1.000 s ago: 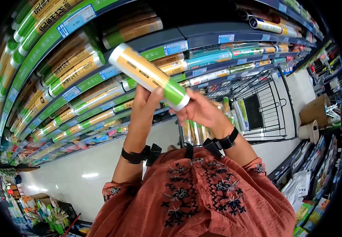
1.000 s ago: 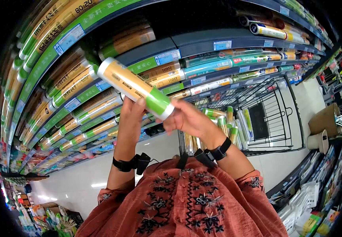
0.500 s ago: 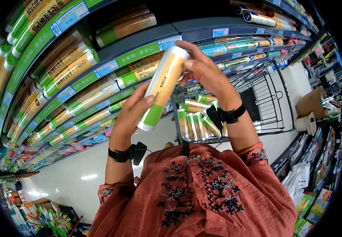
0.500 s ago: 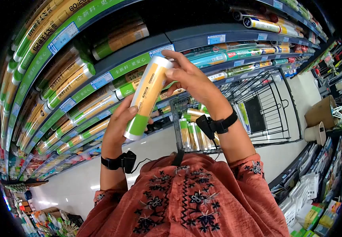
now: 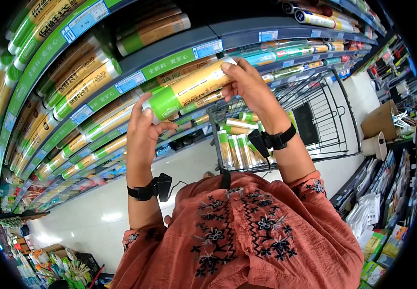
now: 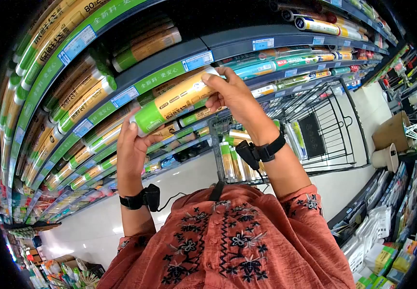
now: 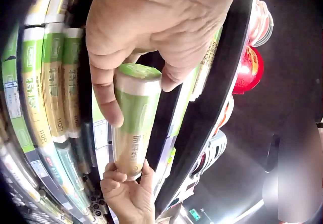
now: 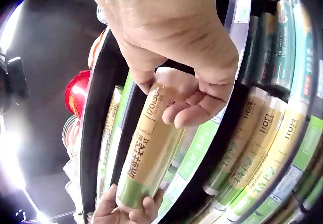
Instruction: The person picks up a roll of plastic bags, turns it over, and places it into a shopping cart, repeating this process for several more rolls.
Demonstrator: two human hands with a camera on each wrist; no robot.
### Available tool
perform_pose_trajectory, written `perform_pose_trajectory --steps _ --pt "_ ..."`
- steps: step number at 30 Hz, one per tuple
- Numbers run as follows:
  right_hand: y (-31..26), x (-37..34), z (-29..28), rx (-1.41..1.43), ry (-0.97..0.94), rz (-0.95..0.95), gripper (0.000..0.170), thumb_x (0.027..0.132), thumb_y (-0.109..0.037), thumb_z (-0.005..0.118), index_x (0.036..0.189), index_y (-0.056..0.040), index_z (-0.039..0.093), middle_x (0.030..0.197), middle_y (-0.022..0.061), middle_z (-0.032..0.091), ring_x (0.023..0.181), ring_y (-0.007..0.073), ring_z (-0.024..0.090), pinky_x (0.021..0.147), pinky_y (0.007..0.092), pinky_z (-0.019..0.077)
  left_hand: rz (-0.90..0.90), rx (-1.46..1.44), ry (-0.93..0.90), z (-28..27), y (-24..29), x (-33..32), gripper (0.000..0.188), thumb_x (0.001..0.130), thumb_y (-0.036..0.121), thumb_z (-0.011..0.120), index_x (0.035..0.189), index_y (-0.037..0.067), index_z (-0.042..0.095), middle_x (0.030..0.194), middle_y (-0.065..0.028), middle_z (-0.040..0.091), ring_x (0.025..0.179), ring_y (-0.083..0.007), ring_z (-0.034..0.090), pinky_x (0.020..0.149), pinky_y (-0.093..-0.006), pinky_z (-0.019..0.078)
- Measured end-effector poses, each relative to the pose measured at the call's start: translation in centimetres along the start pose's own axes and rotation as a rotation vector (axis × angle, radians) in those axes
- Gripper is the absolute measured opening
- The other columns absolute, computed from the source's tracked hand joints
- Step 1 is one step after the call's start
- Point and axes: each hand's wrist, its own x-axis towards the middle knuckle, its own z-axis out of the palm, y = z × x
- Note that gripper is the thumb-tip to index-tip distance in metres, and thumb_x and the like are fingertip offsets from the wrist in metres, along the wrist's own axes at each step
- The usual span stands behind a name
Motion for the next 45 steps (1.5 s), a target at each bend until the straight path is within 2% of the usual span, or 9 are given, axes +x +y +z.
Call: perform_pose_trajectory --steps 4,10,19,22,28,33,36,37,45 --pt "-0.3 -0.3 -0.3 0.029 -0.124 0.038 0.048 0.097 -0.034 0.064 0.126 0.0023 0.050 0.096 0.0128 0.062 0.068 0.0145 0.066 0.063 0.0295 0.0576 0.027 -0.030 0.043 -1.1 -0.4 0.5 0.053 0.110 0.042 0.038 0.132 -0.004 0.052 0.115 -0.0203 0.068 0.094 -0.0270 0.071 0.074 -0.0382 0.0631" --pt "-0.4 -0.9 0.7 0.069 -0.085 -0.090 0.048 0.098 -0.033 0.064 0.127 0.0031 0.053 0.097 0.0140 0.065 0.072 0.0158 0.067 0.065 0.0289 0.0585 -0.017 -0.038 0.018 -1.3 0.4 0.4 0.059 0.109 0.049 0.038 0.125 -0.004 0.057 0.106 -0.0185 0.070 0.088 -0.0242 0.070 0.068 -0.0350 0.0599" --pt "-0.6 -0.9 1.1 -0.012 -0.015 -0.022 0.043 0.098 -0.038 0.064 0.116 0.0009 0.057 0.092 0.0114 0.065 0.071 0.0148 0.067 0.063 0.0269 0.0580 0.083 0.010 0.062 -1.0 0.6 0.2 0.046 0.105 0.025 0.049 0.139 -0.005 0.043 0.114 -0.0155 0.065 0.096 -0.0209 0.065 0.077 -0.0326 0.0552" --pt "-0.7 -0.7 1.2 0.000 -0.042 -0.017 0.044 0.099 -0.035 0.063 0.120 0.0026 0.056 0.095 0.0123 0.065 0.075 0.0161 0.068 0.066 0.0284 0.0585 0.074 -0.013 0.116 -1.2 0.4 0.4 0.046 0.105 0.023 0.050 0.141 -0.005 0.042 0.112 -0.0146 0.065 0.094 -0.0204 0.064 0.076 -0.0322 0.0547" --pt "-0.6 0.1 1.0 0.012 -0.072 -0.064 0.051 0.099 -0.029 0.061 0.133 0.0068 0.049 0.101 0.0139 0.065 0.083 0.0199 0.069 0.075 0.0323 0.0587 0.055 0.075 0.150 -1.4 0.8 1.4 0.050 0.107 0.030 0.051 0.141 -0.005 0.042 0.111 -0.0143 0.065 0.091 -0.0191 0.065 0.073 -0.0309 0.0542" --pt "-1.3 2.0 1.2 0.106 -0.044 -0.078 0.068 0.097 -0.024 0.063 0.145 0.0143 0.033 0.105 0.0191 0.065 0.088 0.0237 0.070 0.078 0.0344 0.0590 0.137 0.060 0.142 -1.5 1.0 2.7 0.067 0.106 0.035 0.051 0.151 -0.010 0.029 0.119 -0.0175 0.062 0.099 -0.0221 0.065 0.075 -0.0322 0.0565" --pt "-2.1 3.5 1.6 0.115 -0.078 -0.163 0.073 0.096 -0.023 0.063 0.148 0.0144 0.028 0.108 0.0197 0.064 0.090 0.0251 0.070 0.081 0.0352 0.0586 0.259 0.194 0.227 -0.7 1.8 3.2 0.052 0.108 0.033 0.049 0.144 -0.004 0.042 0.124 -0.0151 0.062 0.104 -0.0212 0.065 0.077 -0.0314 0.0557" --pt "-2.6 3.7 1.8 0.097 -0.079 -0.179 0.070 0.098 -0.021 0.061 0.148 0.0142 0.028 0.110 0.0206 0.063 0.093 0.0261 0.069 0.084 0.0362 0.0584 0.270 0.238 0.257 -0.7 2.0 3.3 0.058 0.107 0.033 0.050 0.148 -0.006 0.037 0.135 -0.0184 0.055 0.110 -0.0226 0.064 0.080 -0.0327 0.0562" --pt "-3.5 8.7 3.0 -0.093 -0.146 -0.266 0.064 0.100 -0.026 0.062 0.148 0.0083 0.037 0.125 0.0219 0.061 0.098 0.0260 0.069 0.089 0.0359 0.0581 0.169 0.294 0.266 -2.2 0.4 2.5 0.055 0.106 0.032 0.052 0.143 -0.007 0.043 0.130 -0.0174 0.056 0.104 -0.0227 0.065 0.078 -0.0327 0.0561"
